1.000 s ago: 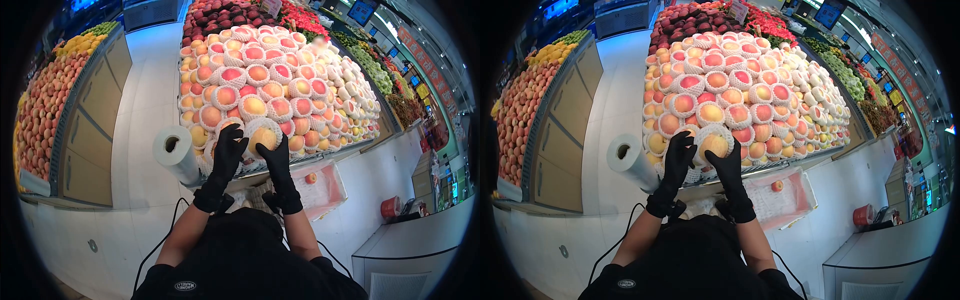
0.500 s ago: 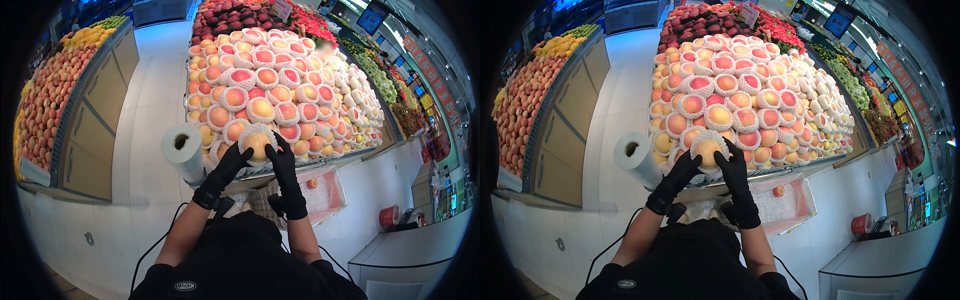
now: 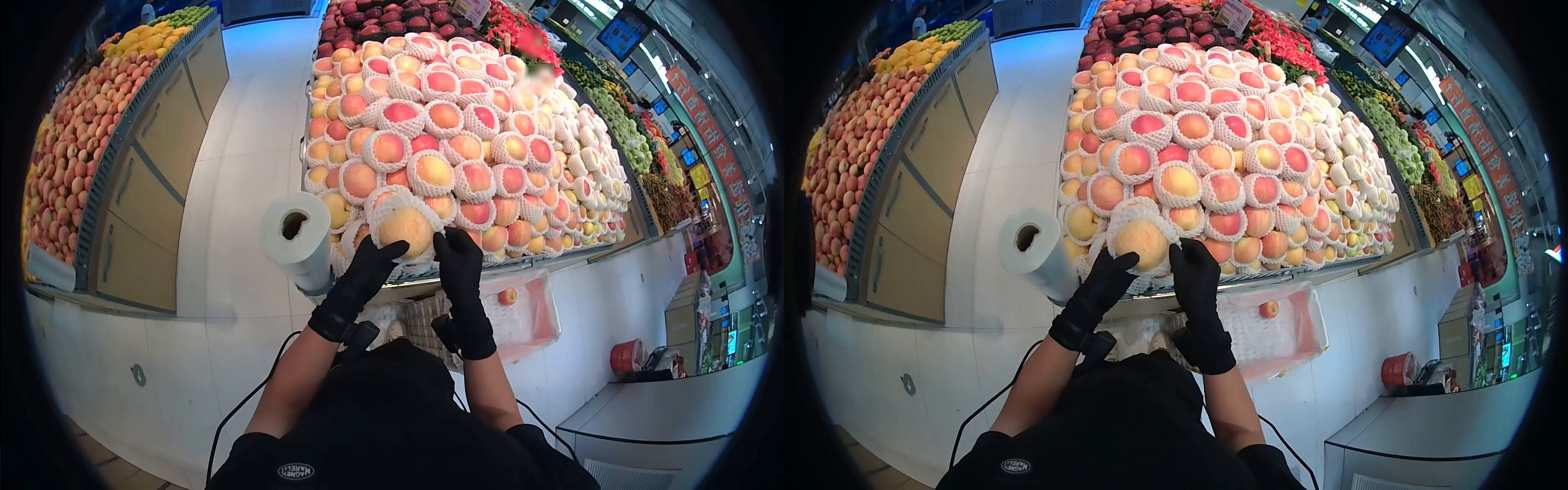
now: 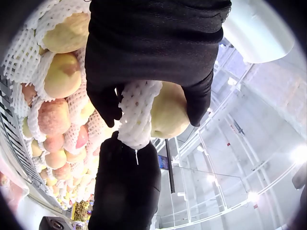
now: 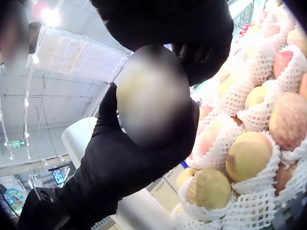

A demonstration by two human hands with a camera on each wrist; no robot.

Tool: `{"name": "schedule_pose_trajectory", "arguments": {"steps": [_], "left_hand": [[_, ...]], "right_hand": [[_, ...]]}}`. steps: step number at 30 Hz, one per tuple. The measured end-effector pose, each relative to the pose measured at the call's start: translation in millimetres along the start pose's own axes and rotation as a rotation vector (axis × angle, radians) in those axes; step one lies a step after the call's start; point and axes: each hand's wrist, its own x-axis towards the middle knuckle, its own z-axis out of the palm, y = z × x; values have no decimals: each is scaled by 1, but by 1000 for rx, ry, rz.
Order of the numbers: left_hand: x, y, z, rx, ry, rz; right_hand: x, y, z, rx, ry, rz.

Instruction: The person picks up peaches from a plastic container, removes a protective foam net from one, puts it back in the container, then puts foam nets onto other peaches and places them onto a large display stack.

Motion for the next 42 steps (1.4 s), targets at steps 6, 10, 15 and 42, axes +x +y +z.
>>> {"name": "schedule_pose_trajectory", "arguments": {"steps": [6,10,15,42], "left_hand": [[6,3,10,80,70,63],[2,16,18,194,47,-7],[8,3,3,121,12,-24],[14,-3,0,615,-276,-70]], "right_hand": [[1,-21,-5,-3,1,81],[0,-27,-5,132,-82,68],[9,-17,-39,134,-384,130],[29,-26,-25,-212,-196,-203]]}}
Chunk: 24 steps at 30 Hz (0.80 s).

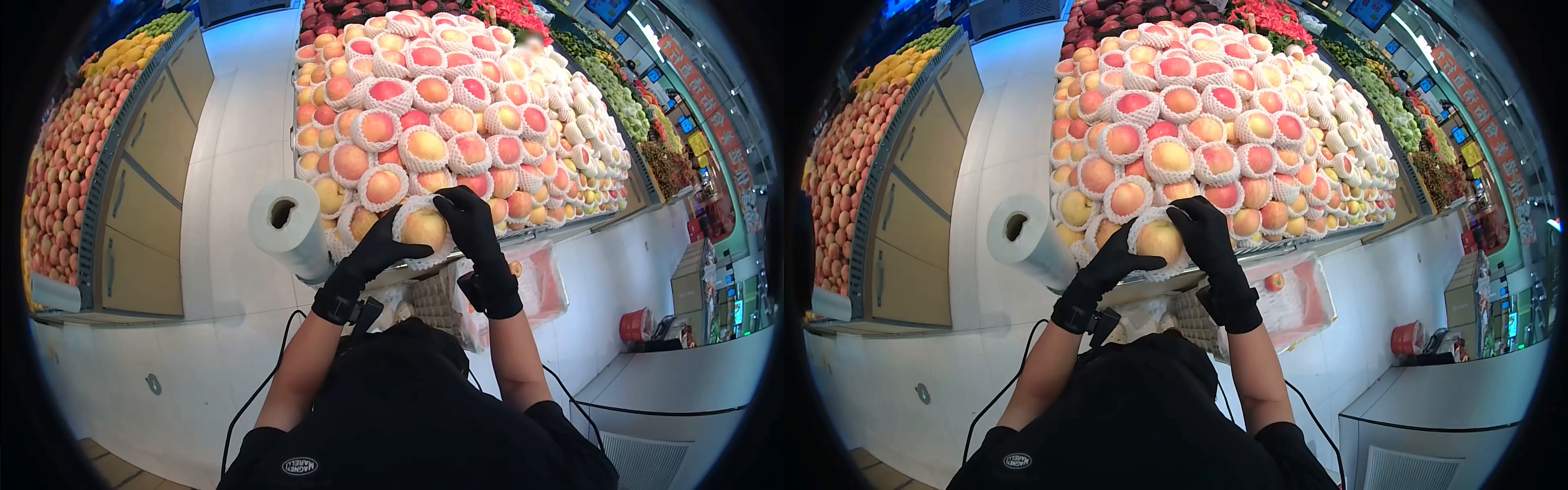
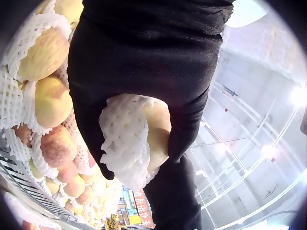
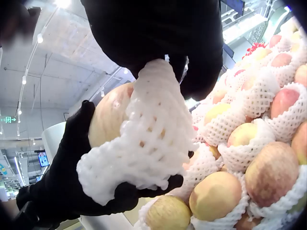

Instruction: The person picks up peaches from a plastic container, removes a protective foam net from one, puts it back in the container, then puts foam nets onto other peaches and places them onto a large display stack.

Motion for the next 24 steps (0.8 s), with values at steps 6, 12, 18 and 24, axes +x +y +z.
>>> {"name": "schedule_pose_trajectory", "arguments": {"steps": [6,12,18,24], "left_hand": [[3,10,1,34,31,149],[6,-2,0,-20,163,43],[9,-4,6,-72,198,35],[11,-15,5,-322,142,22]], "right_hand": [[-1,-1,-3,68,73,-15],[-15,-11,-7,32,-323,-145],[-20,-15,8,-298,-308,-342],[-22,3,21,-391,-127,-321]]}}
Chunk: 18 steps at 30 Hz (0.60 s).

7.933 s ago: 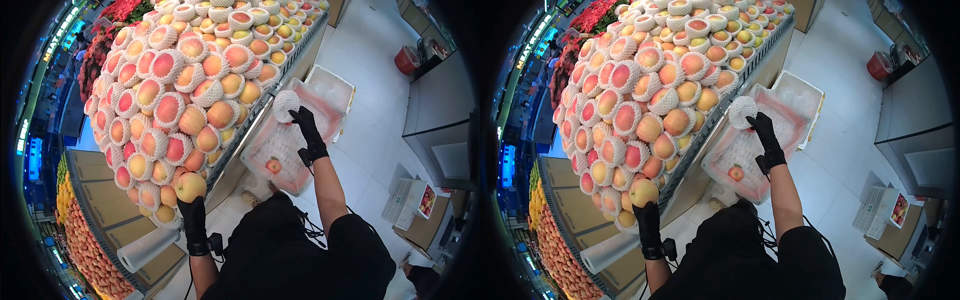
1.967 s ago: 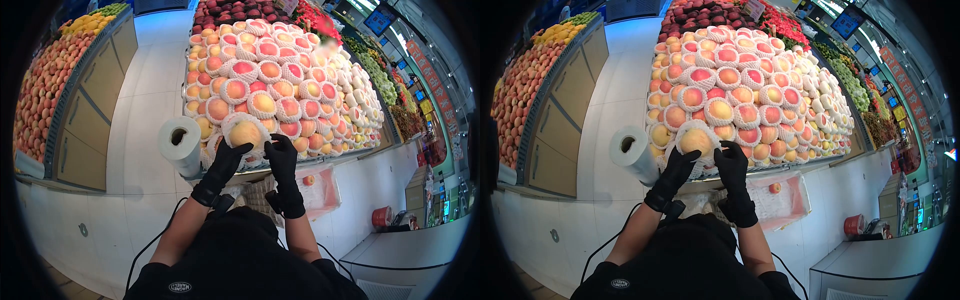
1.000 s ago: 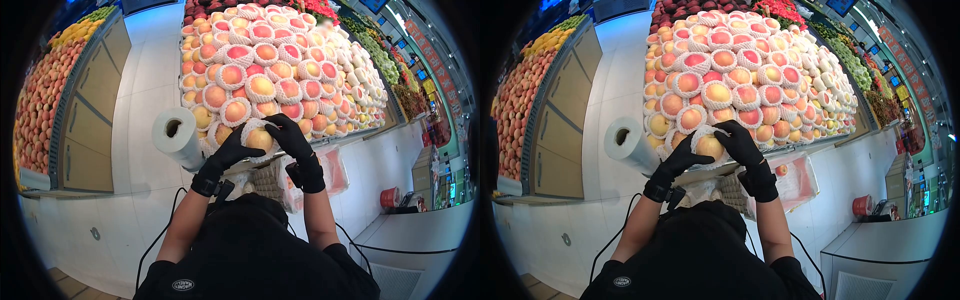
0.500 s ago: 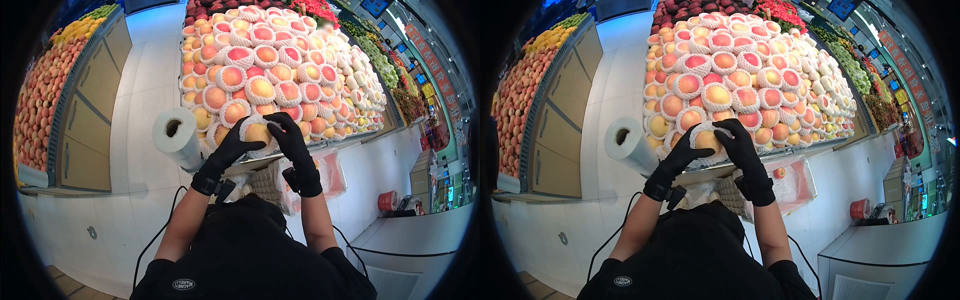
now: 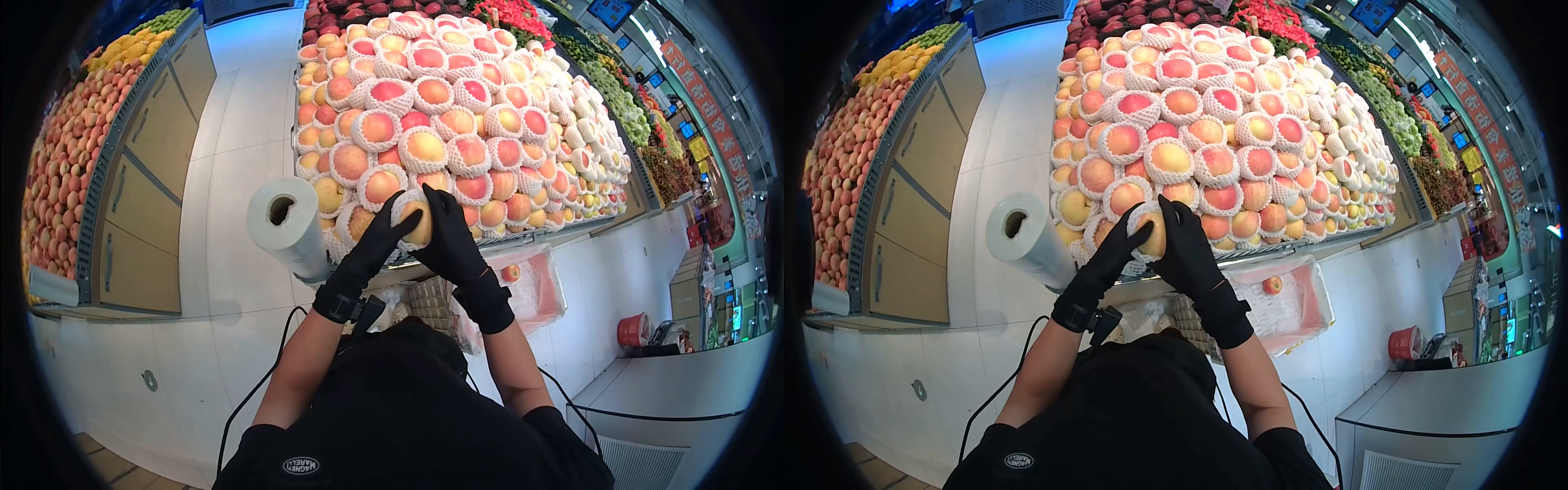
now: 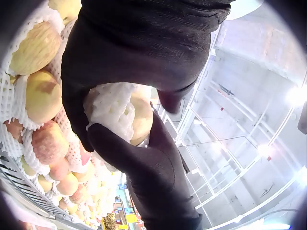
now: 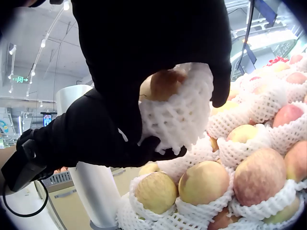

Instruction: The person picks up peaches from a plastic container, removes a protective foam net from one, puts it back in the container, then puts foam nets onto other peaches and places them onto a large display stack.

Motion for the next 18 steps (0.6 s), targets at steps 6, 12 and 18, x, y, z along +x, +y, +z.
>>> {"name": "schedule_pose_trajectory", "arguments": {"steps": [6,12,18], "left_hand": [[-1,12,4,-261,128,-156],[-2,18,8,-881,-131,-180],[-9,8,7,535,55,394]], "right_hand": [[6,-6,-15,148,130,54],[10,-15,-12,203,97,32],[2,1,-15,255,-41,52]]}}
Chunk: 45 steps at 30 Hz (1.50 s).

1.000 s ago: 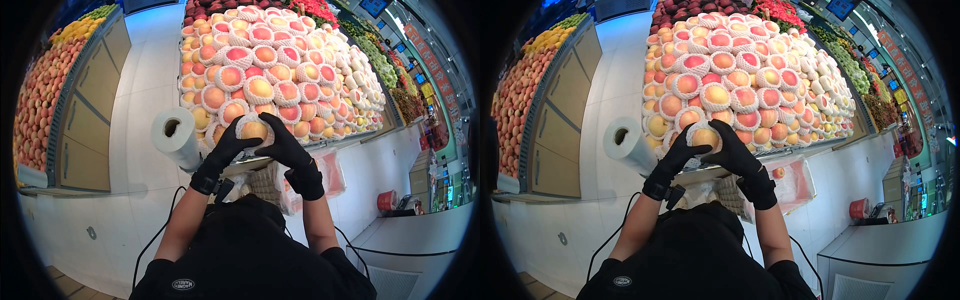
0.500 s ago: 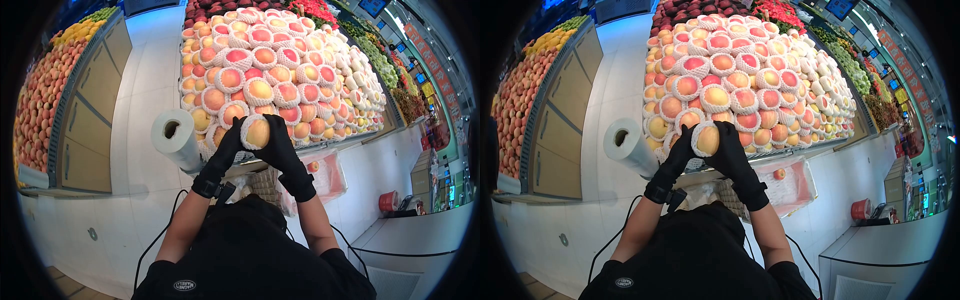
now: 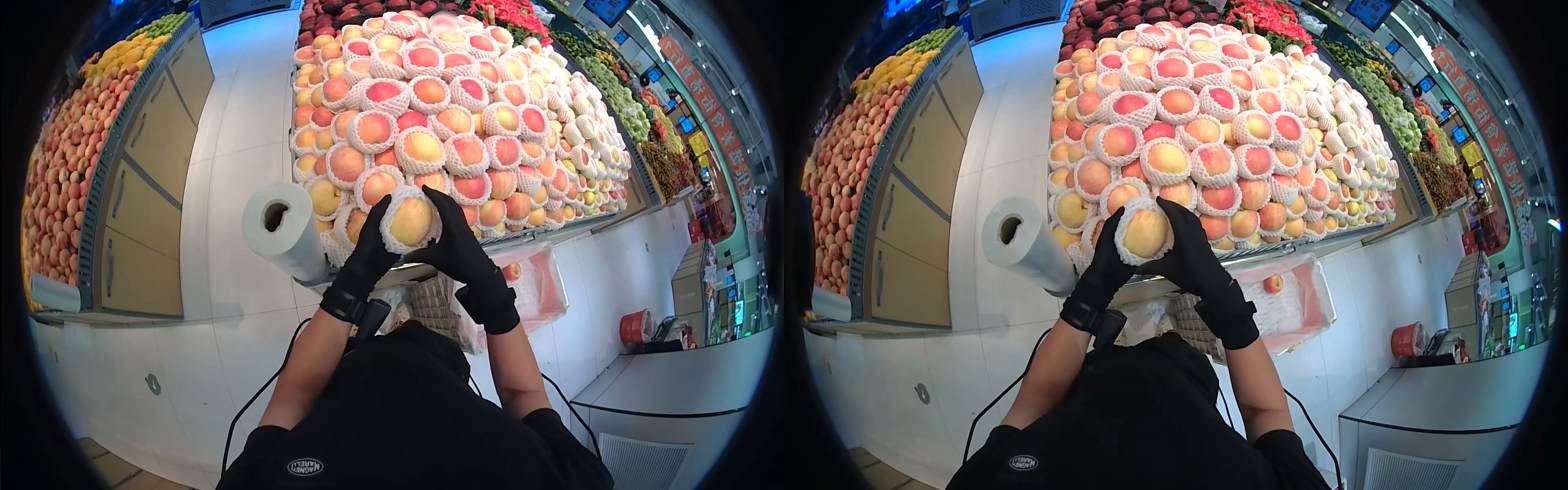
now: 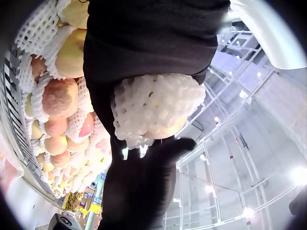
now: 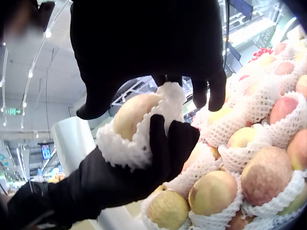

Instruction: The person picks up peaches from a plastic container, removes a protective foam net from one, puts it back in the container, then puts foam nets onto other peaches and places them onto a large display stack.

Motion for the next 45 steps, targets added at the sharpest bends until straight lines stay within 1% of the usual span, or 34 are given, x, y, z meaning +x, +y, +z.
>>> {"name": "schedule_pose_trajectory", "arguments": {"steps": [2,4,6,7,8,9,12,13,14,15,16,17,19,20,21,22,23,24,25,27,29,31,33,34,35,36,37,38,40,41,43,44,45], "left_hand": [[1,1,1,-51,17,-49],[2,-1,1,-91,7,-105],[-2,-18,8,-253,87,-128],[-6,-25,10,-405,111,-206],[-7,-21,11,-558,148,-281],[-3,9,9,-784,169,-421],[-15,1,3,-664,-63,-24],[-18,0,1,-555,-42,-140],[-12,-5,-1,-882,5,-391],[-6,-10,-3,-1214,148,-639],[-7,-12,-2,-1072,120,-568],[-11,-10,2,-932,93,-498],[-11,-37,8,-1124,95,-615],[-9,-33,10,-1119,106,-613],[-8,-27,14,-1115,117,-613],[-8,-24,17,-1110,130,-613],[-9,-21,19,-832,88,-484],[-9,-17,21,-653,52,-425],[-8,-12,21,-474,17,-363],[-3,-11,25,-272,-11,-285],[1,-23,33,-228,0,-256],[14,6,36,-89,-21,-250],[33,-8,42,-488,-10,-453],[36,-12,45,-443,-12,-442],[43,1,47,-400,-14,-433],[49,0,48,-545,11,-477],[54,-1,49,-689,42,-522],[57,-11,46,-733,71,-491],[58,-28,38,-821,126,-419],[60,-30,34,-782,153,-395],[60,-36,26,-763,201,-366],[60,-38,23,-753,225,-352],[60,-39,21,-741,234,-331]], "right_hand": [[-1,0,-9,207,-15,100],[1,-6,-17,-2,17,59],[4,-15,-12,-169,32,13],[3,-10,-2,-176,18,-57],[5,-14,7,-197,-12,-67],[5,-16,17,-194,6,-69],[5,-10,35,-169,63,-66],[4,-9,38,-155,82,-64],[4,-10,38,-150,87,-53],[3,-12,36,-144,91,-45],[3,-13,33,-140,94,-37],[5,-22,22,-48,94,-45],[3,-13,17,-81,31,-18],[2,-8,16,-98,1,-2],[1,-5,15,-146,15,-8],[-2,-3,14,-111,36,-3],[-3,-2,14,-76,56,4],[-3,-2,11,-39,78,10],[-1,-4,2,25,51,26],[1,4,-4,22,31,62],[5,10,-10,-3,36,62],[11,16,-19,-31,32,24],[20,28,-30,-52,49,-9],[25,32,-38,-44,52,24],[31,38,-51,-52,69,2],[39,44,-65,-62,87,-21],[46,43,-81,-75,109,-4],[54,44,-97,-89,132,12],[68,68,-129,-115,152,22],[76,73,-145,-109,186,21],[94,99,-172,-190,185,41],[104,104,-186,-157,239,-22],[114,120,-197,-207,241,-30]]}}
